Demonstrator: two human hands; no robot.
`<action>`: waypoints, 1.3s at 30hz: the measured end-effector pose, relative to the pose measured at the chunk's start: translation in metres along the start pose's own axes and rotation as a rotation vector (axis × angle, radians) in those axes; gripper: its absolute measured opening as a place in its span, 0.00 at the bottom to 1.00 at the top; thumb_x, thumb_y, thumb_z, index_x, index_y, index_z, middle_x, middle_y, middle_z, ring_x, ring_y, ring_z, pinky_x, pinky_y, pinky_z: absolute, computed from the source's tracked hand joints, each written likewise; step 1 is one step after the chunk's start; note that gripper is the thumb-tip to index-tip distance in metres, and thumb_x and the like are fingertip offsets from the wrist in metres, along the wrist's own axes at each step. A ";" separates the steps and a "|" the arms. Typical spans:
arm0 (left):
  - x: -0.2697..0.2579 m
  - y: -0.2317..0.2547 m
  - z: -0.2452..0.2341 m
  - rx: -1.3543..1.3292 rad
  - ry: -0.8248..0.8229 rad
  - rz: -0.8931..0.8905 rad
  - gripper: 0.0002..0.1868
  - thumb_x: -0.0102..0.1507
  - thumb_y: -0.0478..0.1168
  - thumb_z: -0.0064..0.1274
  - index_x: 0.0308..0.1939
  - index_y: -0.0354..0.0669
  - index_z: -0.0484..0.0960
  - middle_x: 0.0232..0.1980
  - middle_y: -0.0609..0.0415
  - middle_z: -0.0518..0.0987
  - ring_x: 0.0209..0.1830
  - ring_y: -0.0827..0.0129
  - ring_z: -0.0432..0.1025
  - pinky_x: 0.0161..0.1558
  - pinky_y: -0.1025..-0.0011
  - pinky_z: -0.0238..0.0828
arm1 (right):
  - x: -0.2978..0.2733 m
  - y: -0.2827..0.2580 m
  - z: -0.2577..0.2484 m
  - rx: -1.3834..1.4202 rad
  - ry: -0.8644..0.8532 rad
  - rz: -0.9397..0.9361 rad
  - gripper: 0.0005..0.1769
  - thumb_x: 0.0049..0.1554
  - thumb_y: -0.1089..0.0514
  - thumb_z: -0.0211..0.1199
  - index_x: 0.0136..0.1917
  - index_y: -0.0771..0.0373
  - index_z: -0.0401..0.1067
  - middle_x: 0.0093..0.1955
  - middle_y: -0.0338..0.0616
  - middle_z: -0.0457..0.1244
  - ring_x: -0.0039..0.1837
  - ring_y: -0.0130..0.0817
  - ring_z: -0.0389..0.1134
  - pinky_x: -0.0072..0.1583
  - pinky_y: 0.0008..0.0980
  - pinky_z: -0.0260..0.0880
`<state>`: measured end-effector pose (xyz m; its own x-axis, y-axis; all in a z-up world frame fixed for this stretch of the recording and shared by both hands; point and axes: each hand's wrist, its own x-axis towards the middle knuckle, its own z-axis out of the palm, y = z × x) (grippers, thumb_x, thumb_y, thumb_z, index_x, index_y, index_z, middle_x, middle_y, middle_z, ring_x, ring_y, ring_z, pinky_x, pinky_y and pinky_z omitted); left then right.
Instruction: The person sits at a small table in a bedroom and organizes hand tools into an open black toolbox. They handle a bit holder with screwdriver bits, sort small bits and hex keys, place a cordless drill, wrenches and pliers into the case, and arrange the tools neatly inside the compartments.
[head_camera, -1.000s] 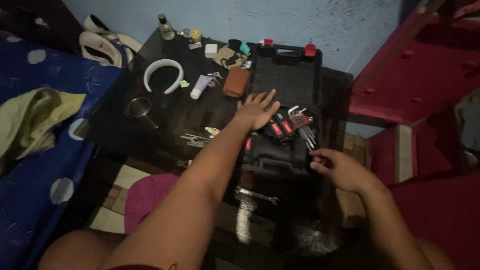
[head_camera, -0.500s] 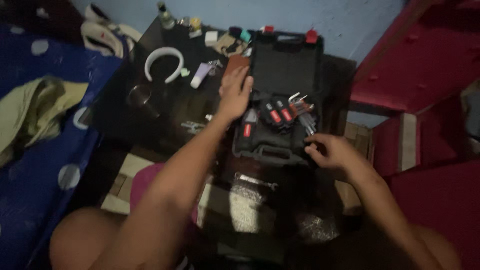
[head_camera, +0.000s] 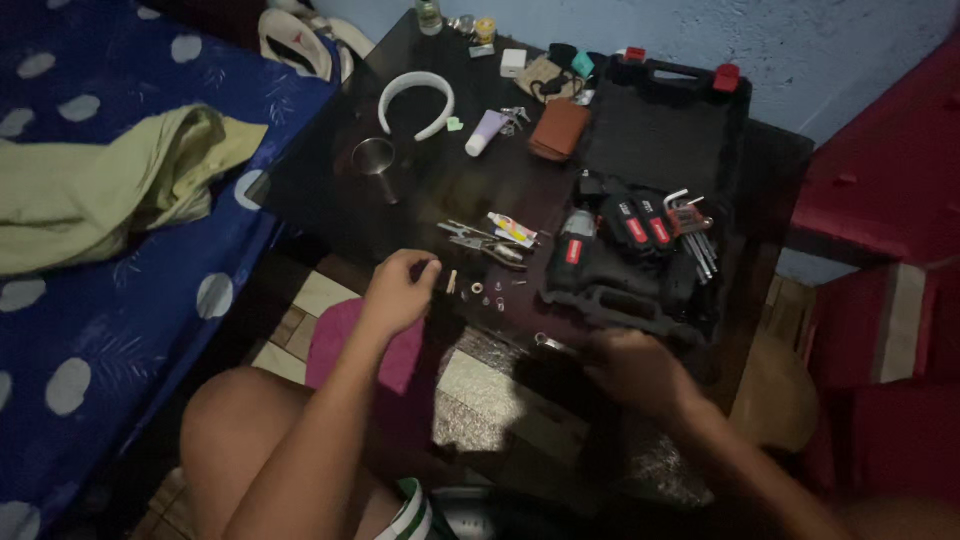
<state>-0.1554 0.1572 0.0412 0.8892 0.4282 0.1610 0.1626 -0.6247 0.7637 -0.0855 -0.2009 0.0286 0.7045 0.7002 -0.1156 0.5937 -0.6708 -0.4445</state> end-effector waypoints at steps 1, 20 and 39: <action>-0.001 -0.001 -0.003 0.006 0.003 0.026 0.13 0.64 0.43 0.58 0.45 0.37 0.86 0.49 0.43 0.83 0.51 0.52 0.78 0.52 0.62 0.74 | 0.002 0.001 0.008 -0.044 0.007 -0.061 0.15 0.50 0.50 0.68 0.48 0.60 0.76 0.46 0.50 0.69 0.50 0.50 0.71 0.50 0.45 0.73; -0.044 0.077 0.086 -0.172 -0.301 0.572 0.14 0.59 0.35 0.59 0.48 0.33 0.83 0.50 0.39 0.81 0.52 0.44 0.73 0.54 0.56 0.71 | -0.002 -0.001 0.000 0.211 0.208 -0.288 0.13 0.52 0.67 0.58 0.52 0.64 0.73 0.50 0.55 0.66 0.54 0.55 0.69 0.54 0.44 0.70; 0.029 0.139 0.150 -0.114 -0.149 0.536 0.12 0.60 0.28 0.56 0.47 0.36 0.86 0.43 0.44 0.77 0.44 0.50 0.76 0.45 0.58 0.73 | 0.032 0.073 -0.062 0.765 0.544 0.280 0.12 0.55 0.66 0.65 0.54 0.65 0.77 0.43 0.41 0.71 0.45 0.29 0.75 0.48 0.26 0.74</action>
<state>-0.0429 -0.0153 0.0588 0.8868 -0.0308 0.4611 -0.3676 -0.6516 0.6635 0.0042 -0.2428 0.0477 0.9785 0.2031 0.0355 0.1009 -0.3213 -0.9416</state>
